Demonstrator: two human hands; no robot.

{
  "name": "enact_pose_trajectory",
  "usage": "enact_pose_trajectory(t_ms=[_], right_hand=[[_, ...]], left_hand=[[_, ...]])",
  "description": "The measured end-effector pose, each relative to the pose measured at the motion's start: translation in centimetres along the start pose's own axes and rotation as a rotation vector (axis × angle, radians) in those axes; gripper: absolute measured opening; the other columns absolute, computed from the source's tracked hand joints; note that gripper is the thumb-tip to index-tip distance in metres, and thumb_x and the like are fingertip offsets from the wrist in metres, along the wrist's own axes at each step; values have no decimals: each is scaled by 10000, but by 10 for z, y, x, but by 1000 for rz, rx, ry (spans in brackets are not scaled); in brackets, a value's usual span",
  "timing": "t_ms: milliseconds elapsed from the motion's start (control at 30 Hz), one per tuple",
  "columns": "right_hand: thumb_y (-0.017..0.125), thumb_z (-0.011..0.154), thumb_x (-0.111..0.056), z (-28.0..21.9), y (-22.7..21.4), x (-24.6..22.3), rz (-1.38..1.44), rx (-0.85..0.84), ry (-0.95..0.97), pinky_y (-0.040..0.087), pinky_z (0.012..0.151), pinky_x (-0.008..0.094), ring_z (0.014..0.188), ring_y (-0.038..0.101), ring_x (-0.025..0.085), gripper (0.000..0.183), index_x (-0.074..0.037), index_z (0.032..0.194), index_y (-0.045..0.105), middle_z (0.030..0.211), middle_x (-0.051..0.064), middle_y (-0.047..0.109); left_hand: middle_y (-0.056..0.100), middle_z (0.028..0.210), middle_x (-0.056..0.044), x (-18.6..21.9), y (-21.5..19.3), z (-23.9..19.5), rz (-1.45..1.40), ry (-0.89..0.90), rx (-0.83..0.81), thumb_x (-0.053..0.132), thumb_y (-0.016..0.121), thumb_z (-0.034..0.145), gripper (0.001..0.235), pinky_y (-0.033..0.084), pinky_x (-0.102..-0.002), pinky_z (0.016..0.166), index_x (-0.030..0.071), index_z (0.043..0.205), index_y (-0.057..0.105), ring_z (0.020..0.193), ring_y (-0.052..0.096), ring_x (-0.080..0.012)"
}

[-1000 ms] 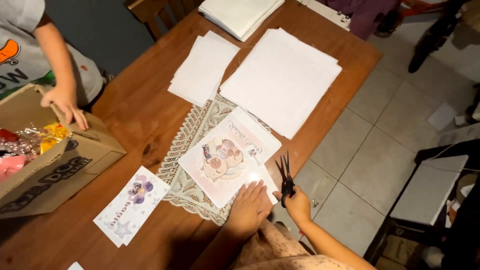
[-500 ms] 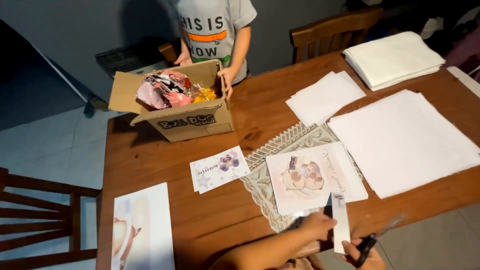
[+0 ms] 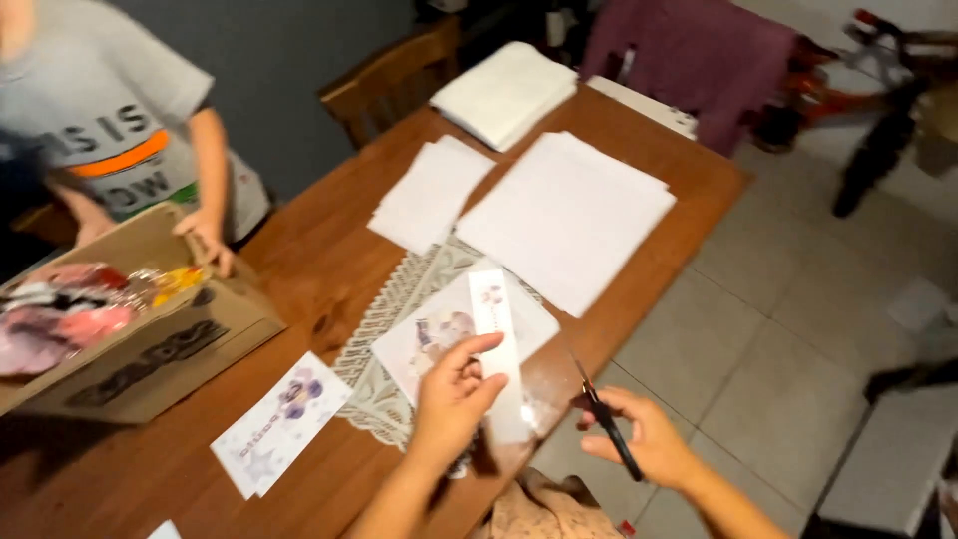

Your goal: Cutting out printed graphic designs from paper sheets using scissors on a wooden table.

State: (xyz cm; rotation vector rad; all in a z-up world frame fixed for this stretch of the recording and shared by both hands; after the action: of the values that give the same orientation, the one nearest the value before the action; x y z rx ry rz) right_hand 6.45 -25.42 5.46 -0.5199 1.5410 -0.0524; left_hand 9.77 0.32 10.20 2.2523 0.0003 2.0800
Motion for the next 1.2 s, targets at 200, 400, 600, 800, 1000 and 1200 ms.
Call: enact_pose_trajectory(t_ms=[200,400,600,800,1000,1200], right_hand=[[915,656,-576,-45,-57,-73,-385,-315,244,513,559,243,630,672,33,415,-204,748,754,686,-110,800],[892,681,-738,-72,-78,-99,-412,-381,162,289,486,311,501,358,129,692,-152,615,530,520,-45,448],[962,668,-703,-81,-88,-115,-452,-341,193,273,480,314,485,347,141,728,-144,588,502,495,-31,424],[963,676,-707,-85,-88,-120,-475,-331,178,294,476,313,473,365,138,716,-150,587,521,490,-36,437],[983,673,-697,-86,-89,-120,-483,-341,216,292,480,305,482,360,137,718,-149,587,527,493,-38,442],[957,668,-731,-85,-89,-123,-502,-330,197,290,476,310,480,361,139,741,-146,578,512,493,-33,429]], left_hand=[[675,1340,-10,110,24,-27,317,231,-273,36,756,815,505,517,-223,829,157,1303,724,884,605,-79],[672,1369,-37,142,63,-43,302,291,-562,51,728,831,536,520,-245,796,167,1352,672,1030,638,-98],[710,1337,-39,161,86,-51,351,302,-688,83,724,854,495,482,-317,1070,159,1341,681,1245,669,-165],[701,1349,-69,165,92,-54,342,371,-714,90,711,868,489,492,-342,1091,138,1352,659,1257,673,-192],[696,1336,-82,163,92,-56,348,403,-711,113,717,873,487,468,-343,1093,143,1356,657,1252,667,-202],[700,1331,-76,165,91,-58,347,400,-695,102,713,870,485,466,-342,1096,146,1351,663,1253,664,-198]])
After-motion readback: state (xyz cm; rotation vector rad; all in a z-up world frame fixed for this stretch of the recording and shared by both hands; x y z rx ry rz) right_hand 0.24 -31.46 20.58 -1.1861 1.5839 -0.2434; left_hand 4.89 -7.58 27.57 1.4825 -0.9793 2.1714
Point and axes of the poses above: each hand's wrist, its own z-axis towards the middle knuckle, its own y-axis out of the palm, x = y × z, the point moved 7 cm from there along z, towards the middle knuckle
